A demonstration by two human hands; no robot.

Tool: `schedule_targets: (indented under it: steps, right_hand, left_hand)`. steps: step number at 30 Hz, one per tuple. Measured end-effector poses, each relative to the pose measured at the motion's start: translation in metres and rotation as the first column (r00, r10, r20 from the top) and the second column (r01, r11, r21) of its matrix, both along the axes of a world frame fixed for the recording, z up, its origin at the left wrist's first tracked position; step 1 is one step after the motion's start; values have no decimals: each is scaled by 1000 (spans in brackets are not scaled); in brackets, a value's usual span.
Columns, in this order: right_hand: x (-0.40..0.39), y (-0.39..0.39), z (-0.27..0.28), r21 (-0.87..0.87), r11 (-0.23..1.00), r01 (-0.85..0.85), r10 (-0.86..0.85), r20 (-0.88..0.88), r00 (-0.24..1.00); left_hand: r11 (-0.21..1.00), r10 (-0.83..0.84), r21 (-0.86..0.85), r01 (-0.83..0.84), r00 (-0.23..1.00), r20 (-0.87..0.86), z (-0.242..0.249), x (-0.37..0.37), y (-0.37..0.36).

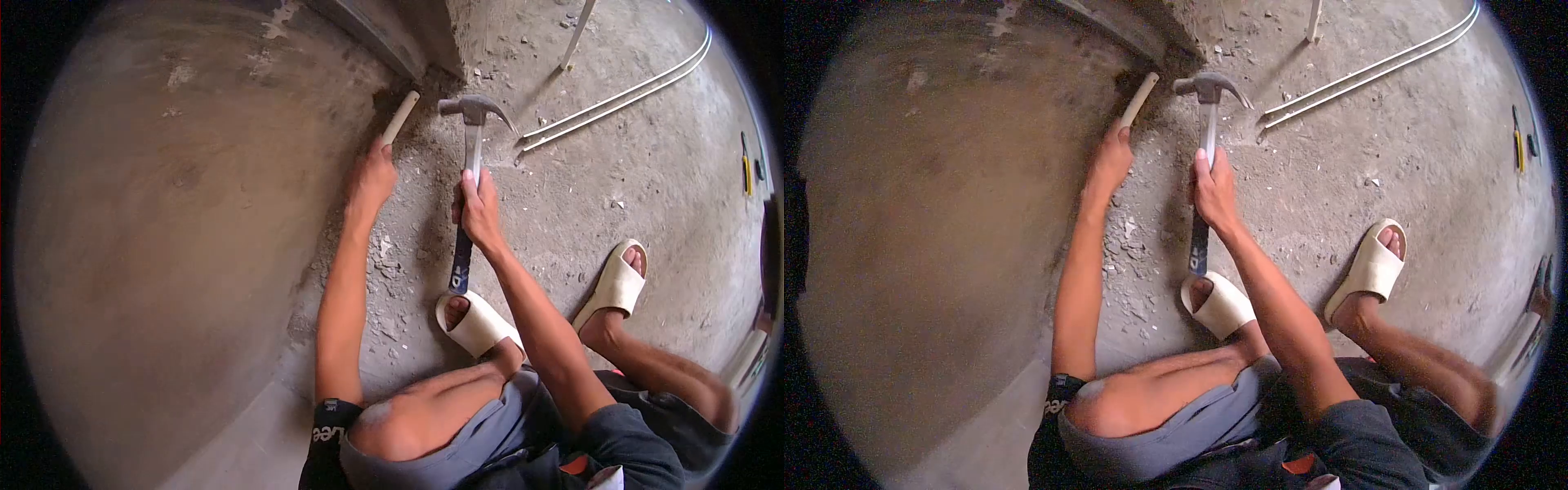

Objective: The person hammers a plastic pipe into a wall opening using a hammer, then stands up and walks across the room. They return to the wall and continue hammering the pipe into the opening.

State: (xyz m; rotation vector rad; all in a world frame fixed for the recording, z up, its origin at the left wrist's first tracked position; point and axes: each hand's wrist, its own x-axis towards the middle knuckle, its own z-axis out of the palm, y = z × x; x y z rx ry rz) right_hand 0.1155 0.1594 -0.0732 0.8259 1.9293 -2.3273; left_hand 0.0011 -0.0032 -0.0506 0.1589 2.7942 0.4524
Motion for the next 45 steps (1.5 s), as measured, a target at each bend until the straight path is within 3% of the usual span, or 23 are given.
schedule_targets:
  steps: [5, 9, 12, 14, 16, 19, 20, 22, 23, 24, 27, 28, 30, 31, 32, 34, 36, 38, 39, 40, 42, 43, 45]
  right_hand:
    - [-17, -10, -13, 153, 988, -30, 28, 12, 1000]
    - [-31, -34, 2, 1, 994, 109, -109, -12, 994]
    - [-43, -56, 2, -219, 906, 363, -379, -33, 925]
    - [-55, -42, -16, 350, 935, 46, -80, 85, 993]
    - [-57, -21, -25, 307, 951, -42, -5, 150, 989]
    - [-40, -29, 8, -210, 946, 247, -227, 115, 967]
    - [-41, -41, 10, -214, 945, 248, -225, 126, 966]
    - [-46, -52, 10, -173, 934, 312, -284, 171, 943]
    - [-48, -50, -38, 455, 880, 134, -104, -91, 990]
    - [-47, -36, -42, 460, 875, 149, -115, -102, 988]
    - [-38, -18, -5, -171, 972, 164, -156, 58, 986]
    - [-42, -27, 10, -174, 972, 160, -150, 68, 986]
    - [-45, -45, 25, -367, 804, 468, -472, 86, 878]
    - [-46, -49, 12, -217, 913, 344, -331, 94, 939]
    - [-52, -49, -30, 380, 912, 153, -141, -60, 988]
    - [-47, -16, -32, 14, 999, -42, 39, 179, 983]
    - [-42, -20, -22, -78, 995, 65, -62, 42, 997]
    - [-41, -37, 13, -357, 828, 433, -417, 126, 900]
    - [-44, -45, 20, -356, 813, 461, -443, 136, 886]
    - [-43, -47, 2, -248, 936, 250, -232, 98, 968]
    - [-47, -36, -59, 294, 956, -21, 7, 50, 999]
    - [-45, -22, -47, 301, 954, -12, -1, 44, 999]
    - [-34, -1, -6, -213, 977, -20, 51, 142, 989]
  left_hand:
    - [999, 39, -38, -37, 998, 42, 2, -2, 0]
    - [999, 27, -35, -26, 999, 32, -3, -5, 1]
    - [988, 60, -147, -41, 990, 131, 16, -3, 12]
    - [993, 40, -109, -33, 997, 62, 12, -4, 15]
    - [996, -8, -88, 8, 1000, -2, 9, -4, 18]
    - [995, -38, -92, 34, 999, -38, 6, -2, 15]
    - [994, -47, -100, 44, 998, -30, 5, -1, 13]
    - [989, -66, -136, 62, 998, -24, 7, 2, 12]
    - [983, -90, -162, 84, 995, -33, 9, 0, 15]
    - [983, -102, -156, 94, 994, -44, 12, -2, 19]
    - [990, -64, -126, 59, 997, -37, 15, -2, 23]
    - [985, -54, -163, 50, 998, -16, 15, -1, 22]
    - [977, -43, -207, 44, 999, 13, 9, 3, 14]
    - [979, -69, -194, 66, 998, -7, 7, 4, 12]
    - [980, -102, -175, 94, 994, -40, 6, -1, 15]
    - [982, -98, -167, 87, 994, -56, 17, 3, 24]
    - [985, -76, -162, 64, 995, -66, 22, -2, 30]
    - [987, -49, -153, 49, 999, 6, 20, 1, 27]
    - [986, -48, -161, 50, 999, 19, 20, 4, 24]
    - [980, -37, -193, 40, 999, 18, 21, 6, 25]
    - [977, -45, -210, 42, 999, -13, 19, -1, 27]
    - [987, -55, -154, 48, 998, -37, 9, -1, 18]
    - [994, -50, -100, 45, 997, -53, 9, 14, 12]
